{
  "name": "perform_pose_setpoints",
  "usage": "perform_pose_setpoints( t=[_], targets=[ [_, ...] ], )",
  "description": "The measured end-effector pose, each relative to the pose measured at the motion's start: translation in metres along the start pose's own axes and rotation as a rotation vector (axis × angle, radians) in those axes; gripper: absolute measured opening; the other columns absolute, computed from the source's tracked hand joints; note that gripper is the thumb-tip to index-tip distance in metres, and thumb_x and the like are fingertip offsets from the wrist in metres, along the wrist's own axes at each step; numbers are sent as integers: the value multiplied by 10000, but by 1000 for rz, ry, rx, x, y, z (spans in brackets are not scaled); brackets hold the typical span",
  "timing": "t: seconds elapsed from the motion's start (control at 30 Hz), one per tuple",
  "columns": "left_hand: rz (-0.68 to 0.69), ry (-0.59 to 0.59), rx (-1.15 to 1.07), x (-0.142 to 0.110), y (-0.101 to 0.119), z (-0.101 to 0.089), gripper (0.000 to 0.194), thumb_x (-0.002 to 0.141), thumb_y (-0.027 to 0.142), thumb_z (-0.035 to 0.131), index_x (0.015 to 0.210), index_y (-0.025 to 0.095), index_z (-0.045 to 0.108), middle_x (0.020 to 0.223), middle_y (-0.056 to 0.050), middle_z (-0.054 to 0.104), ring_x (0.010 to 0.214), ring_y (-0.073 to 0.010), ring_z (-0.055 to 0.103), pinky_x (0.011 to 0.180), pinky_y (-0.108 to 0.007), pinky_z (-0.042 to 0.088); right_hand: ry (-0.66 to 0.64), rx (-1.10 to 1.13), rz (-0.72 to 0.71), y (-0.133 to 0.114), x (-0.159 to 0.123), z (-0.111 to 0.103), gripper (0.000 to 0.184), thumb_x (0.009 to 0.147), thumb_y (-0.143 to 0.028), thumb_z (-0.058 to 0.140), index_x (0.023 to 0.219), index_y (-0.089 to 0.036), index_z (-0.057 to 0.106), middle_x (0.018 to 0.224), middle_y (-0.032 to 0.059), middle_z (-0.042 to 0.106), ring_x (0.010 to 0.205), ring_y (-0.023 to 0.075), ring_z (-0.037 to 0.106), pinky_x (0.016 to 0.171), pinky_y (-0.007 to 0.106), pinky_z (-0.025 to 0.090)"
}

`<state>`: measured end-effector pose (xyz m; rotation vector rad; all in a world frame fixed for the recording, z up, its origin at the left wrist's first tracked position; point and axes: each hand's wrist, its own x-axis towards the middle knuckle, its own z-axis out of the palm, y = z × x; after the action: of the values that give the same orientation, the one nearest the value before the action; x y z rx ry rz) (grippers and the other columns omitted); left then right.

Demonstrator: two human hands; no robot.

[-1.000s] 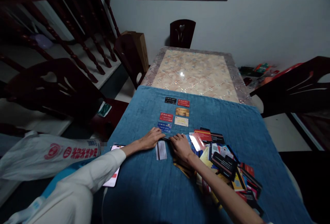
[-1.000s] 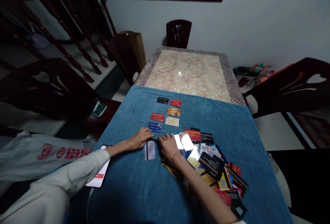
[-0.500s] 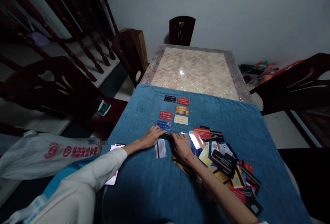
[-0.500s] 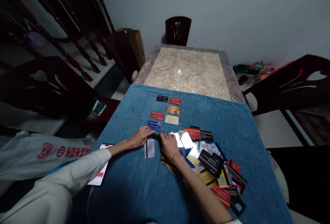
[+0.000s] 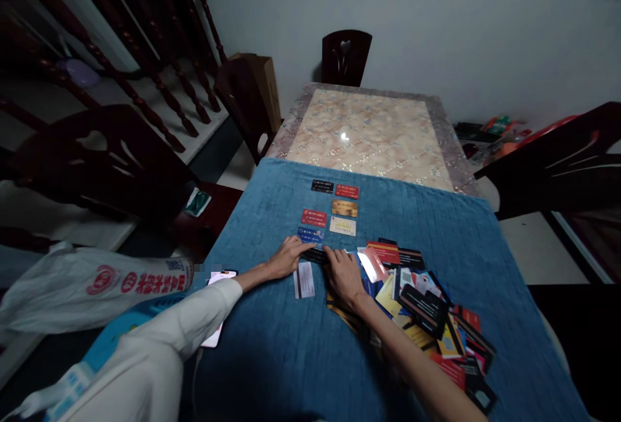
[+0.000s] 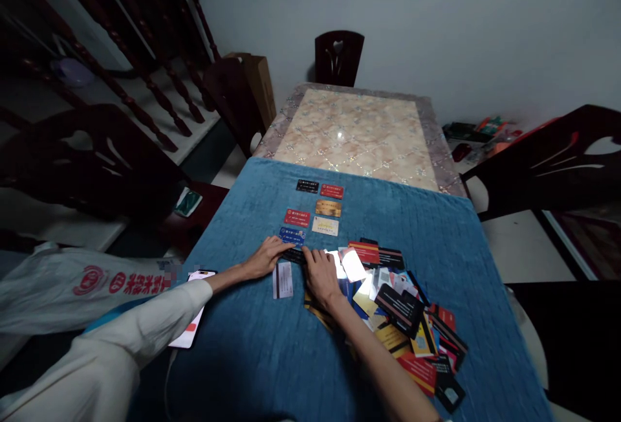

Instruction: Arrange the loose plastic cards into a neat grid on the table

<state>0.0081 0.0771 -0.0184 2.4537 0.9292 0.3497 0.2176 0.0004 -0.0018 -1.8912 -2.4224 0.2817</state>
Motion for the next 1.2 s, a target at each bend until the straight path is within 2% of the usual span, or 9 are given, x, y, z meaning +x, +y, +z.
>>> perform_pose_setpoints(
  t=[0.33,0.57,0.77,0.93,1.2],
  targets=[
    [2,38,-63,10,5,-5,549,835,-10,426,1334,195,527,1059,-74,647,1017,-205,529,917,-359,440,128,-21,-19,8,6,7,501,868,-91,444,1367,-142,446,1121,132,571,1015,252,483,845,359,332],
    [12,53,-58,18,6,-12,579,881,69,474,1438,206,401,1124,-86,625,1051,-218,510,946,-394,432,152,13,-15,20,14,-2,513,863,-160,510,1372,-159,451,1200,149,531,1067,268,453,843,360,353],
    [39,28,26,30,5,-25,520,883,145,523,1395,174,439,1144,-107,605,1087,-253,481,963,-424,413,157,31,0,26,27,-11,524,865,-209,552,1375,-143,453,1236,166,509,1086,287,435,840,364,369],
    [66,26,83,43,2,-36,590,838,145,558,1408,204,420,1201,-112,563,1132,-277,446,974,-453,389,165,20,0,29,38,-19,531,875,-244,567,1381,-144,444,1234,168,499,1082,287,430,839,360,372],
    [75,47,133,66,-4,-40,635,835,142,552,1439,210,366,1279,-115,522,1168,-285,422,1007,-475,353,174,42,19,40,60,-26,524,863,-214,561,1370,-137,454,1241,167,499,1077,285,424,841,363,381]
  ],
)
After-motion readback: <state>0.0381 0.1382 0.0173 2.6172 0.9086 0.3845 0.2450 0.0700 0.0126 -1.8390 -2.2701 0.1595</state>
